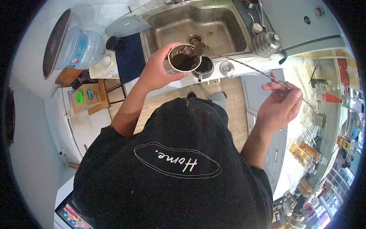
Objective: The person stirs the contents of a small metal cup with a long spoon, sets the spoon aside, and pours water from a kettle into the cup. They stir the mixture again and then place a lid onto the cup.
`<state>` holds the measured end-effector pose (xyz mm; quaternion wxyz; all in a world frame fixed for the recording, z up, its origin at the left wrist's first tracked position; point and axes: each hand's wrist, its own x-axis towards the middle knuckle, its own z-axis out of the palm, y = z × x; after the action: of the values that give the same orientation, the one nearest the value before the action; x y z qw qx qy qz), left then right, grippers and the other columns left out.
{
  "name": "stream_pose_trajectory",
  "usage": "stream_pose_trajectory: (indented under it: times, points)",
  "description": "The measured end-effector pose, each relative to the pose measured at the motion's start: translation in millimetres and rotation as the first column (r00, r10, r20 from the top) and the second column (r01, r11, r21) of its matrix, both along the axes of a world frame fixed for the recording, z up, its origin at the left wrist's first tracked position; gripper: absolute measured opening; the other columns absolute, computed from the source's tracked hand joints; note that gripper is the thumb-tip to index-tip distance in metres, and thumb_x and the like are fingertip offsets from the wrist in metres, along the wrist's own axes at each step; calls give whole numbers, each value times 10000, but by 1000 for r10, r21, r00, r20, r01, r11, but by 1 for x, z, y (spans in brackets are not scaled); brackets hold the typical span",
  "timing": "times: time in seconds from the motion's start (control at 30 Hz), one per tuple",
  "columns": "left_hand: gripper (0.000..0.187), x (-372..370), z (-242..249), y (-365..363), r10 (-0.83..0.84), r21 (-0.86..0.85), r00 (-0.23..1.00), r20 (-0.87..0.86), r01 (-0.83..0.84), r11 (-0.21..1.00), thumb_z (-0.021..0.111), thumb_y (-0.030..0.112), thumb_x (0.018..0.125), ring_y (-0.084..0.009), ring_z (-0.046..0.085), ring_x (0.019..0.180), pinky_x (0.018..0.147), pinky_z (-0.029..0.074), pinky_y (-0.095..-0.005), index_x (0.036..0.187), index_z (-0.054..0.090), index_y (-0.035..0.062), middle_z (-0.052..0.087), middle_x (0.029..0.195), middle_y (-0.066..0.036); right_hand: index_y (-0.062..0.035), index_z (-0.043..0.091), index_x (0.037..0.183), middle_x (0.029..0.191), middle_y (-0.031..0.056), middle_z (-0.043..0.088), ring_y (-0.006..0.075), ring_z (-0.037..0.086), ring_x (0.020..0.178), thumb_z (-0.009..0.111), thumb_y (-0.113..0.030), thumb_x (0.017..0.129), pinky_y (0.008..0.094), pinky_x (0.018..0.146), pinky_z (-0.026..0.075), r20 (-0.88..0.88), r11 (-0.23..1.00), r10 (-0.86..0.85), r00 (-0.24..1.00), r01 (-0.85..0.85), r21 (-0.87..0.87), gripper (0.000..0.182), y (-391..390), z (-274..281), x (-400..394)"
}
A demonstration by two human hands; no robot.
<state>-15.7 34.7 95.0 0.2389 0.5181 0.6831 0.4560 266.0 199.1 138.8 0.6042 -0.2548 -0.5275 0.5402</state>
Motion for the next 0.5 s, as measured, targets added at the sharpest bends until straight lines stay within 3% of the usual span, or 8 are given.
stream_pose_trajectory:
  times: [0.1,0.2,0.3,0.37,0.5]
  points:
    - [788,0,26,28,-48,-11,998,-30,48,999,905,175,682,-245,645,1202,1054,489,-378,1371,536,75,666,1272,-123,46,550,1017,824,218,679,293,683,653,343,-225,1117,547,949,562,45,999,34,998,-35,39,355,17,11,-4]
    - [770,8,40,59,-54,-6,996,-69,54,999,889,149,667,-245,638,1205,1050,482,-373,1348,538,71,662,1264,-126,57,556,1026,887,227,685,282,695,679,366,-198,1111,482,880,588,92,984,153,984,-160,81,329,46,19,-7]
    - [762,17,47,100,-79,-2,993,-86,79,997,880,168,671,-276,646,1182,1027,490,-383,1339,524,73,663,1239,-141,74,577,1023,918,215,691,256,705,707,407,-176,1102,398,800,583,146,979,155,977,-172,111,313,81,25,-9]
    - [768,27,46,127,-96,6,991,-93,97,995,874,213,681,-327,655,1160,1001,503,-406,1343,510,75,666,1224,-168,72,638,1000,947,165,700,197,699,711,481,-175,1089,298,749,527,233,987,122,965,-142,70,306,102,39,-10]
    - [761,48,50,193,-122,6,978,-169,125,992,846,182,671,-339,642,1173,1010,503,-412,1346,509,78,644,1264,-160,51,676,1009,918,88,708,143,670,787,540,-151,1069,277,761,508,449,947,191,873,-284,149,251,158,59,4]
